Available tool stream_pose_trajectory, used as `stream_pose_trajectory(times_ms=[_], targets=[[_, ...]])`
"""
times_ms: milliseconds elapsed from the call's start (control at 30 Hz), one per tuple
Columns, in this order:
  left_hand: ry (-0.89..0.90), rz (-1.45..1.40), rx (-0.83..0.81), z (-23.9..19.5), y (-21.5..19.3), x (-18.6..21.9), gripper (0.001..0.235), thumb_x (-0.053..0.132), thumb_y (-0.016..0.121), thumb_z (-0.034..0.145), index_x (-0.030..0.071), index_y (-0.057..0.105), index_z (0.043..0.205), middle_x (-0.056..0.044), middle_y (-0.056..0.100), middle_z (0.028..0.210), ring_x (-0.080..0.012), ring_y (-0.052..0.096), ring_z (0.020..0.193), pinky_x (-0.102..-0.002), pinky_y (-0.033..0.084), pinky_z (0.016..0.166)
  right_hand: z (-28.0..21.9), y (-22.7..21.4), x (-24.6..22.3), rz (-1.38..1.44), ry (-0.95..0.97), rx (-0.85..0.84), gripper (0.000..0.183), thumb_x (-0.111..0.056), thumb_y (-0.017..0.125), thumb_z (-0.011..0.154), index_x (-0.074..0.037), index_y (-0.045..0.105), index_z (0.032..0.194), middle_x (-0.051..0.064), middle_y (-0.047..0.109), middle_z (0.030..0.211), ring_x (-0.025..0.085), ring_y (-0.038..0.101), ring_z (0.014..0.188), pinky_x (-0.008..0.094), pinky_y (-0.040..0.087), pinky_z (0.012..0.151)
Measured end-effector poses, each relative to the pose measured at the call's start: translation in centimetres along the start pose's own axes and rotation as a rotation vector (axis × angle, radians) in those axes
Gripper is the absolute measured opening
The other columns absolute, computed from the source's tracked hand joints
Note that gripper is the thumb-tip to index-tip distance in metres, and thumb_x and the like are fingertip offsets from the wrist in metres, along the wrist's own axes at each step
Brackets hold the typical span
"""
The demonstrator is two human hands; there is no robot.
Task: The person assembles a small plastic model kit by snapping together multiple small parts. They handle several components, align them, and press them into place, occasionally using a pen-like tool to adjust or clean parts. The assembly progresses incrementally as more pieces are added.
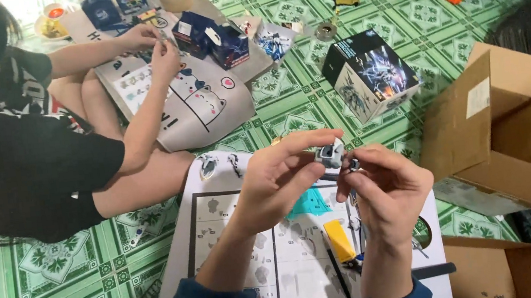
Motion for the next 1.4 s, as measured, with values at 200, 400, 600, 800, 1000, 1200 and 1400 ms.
stream_pose_trajectory(times_ms=[200,400,600,800,1000,1200,1400], targets=[[0.037,0.045,-0.055,-0.3,0.1,0.2,0.030,-0.007,0.050,0.099,-0.004,0.053,0.129,-0.020,0.054,0.139,-0.0164,0.059,0.116,-0.031,0.051,0.102,0.3,-0.9,0.3,0.082,0.003,0.008,0.027,0.003,0.067,0.090,0.009,0.064,0.116,0.022,0.060,0.097,0.024,0.061,0.076,0.031,0.052,0.056],[0.061,0.033,-0.044,-0.4,0.1,0.6,0.031,-0.008,0.057,0.097,-0.004,0.055,0.127,-0.017,0.055,0.136,-0.0167,0.061,0.113,-0.029,0.055,0.094,-0.2,-1.4,1.0,0.106,0.031,0.021,0.027,-0.004,0.065,0.094,0.010,0.063,0.118,0.025,0.061,0.099,0.025,0.061,0.077,0.034,0.052,0.061],[0.108,0.108,0.043,-0.8,-0.7,0.4,0.047,-0.011,0.071,0.084,-0.006,0.056,0.128,-0.010,0.049,0.126,-0.0134,0.057,0.108,-0.025,0.056,0.085,-0.4,-1.6,2.2,0.256,0.101,0.014,0.029,-0.004,0.063,0.095,0.012,0.061,0.120,0.027,0.065,0.100,0.027,0.061,0.065,0.033,0.049,0.056],[0.014,-0.167,0.074,-0.8,-1.1,-1.2,0.042,-0.011,0.070,0.085,-0.006,0.053,0.123,-0.019,0.059,0.128,-0.0209,0.065,0.111,-0.031,0.060,0.091,-0.6,-1.1,1.7,0.250,0.084,-0.001,0.028,-0.002,0.063,0.094,0.010,0.061,0.119,0.027,0.065,0.104,0.027,0.062,0.066,0.033,0.049,0.056],[-0.010,-0.144,0.085,-0.7,-1.3,-1.4,0.047,-0.010,0.068,0.084,-0.006,0.049,0.127,-0.020,0.062,0.123,-0.0202,0.066,0.106,-0.031,0.060,0.089,-0.9,-0.1,0.1,0.033,-0.012,0.052,0.024,0.007,0.065,0.091,0.012,0.062,0.114,0.022,0.061,0.103,0.022,0.061,0.078,0.026,0.050,0.053],[-0.068,-0.143,0.063,-0.7,-0.9,-1.3,0.045,-0.009,0.066,0.089,-0.012,0.050,0.131,-0.023,0.060,0.129,-0.0235,0.067,0.109,-0.034,0.059,0.095,-1.2,1.1,-1.6,-0.266,-0.120,0.080,0.025,0.011,0.067,0.087,0.011,0.063,0.111,0.024,0.063,0.105,0.019,0.064,0.077,0.025,0.054,0.060],[-0.001,-0.088,0.006,-0.6,0.2,-0.3,0.041,-0.007,0.064,0.092,-0.010,0.050,0.130,-0.025,0.051,0.141,-0.0245,0.056,0.128,-0.032,0.052,0.103,-1.5,1.3,-2.7,-0.399,-0.215,0.069,0.027,0.011,0.070,0.085,0.007,0.065,0.111,0.022,0.063,0.108,0.019,0.065,0.088,0.024,0.055,0.073]])
Point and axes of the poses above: each hand's wrist, its own z-axis towards the middle knuckle, its own y-axis out of the palm, x = y × z, the point moved 9 cm from there along z, towards the middle knuckle
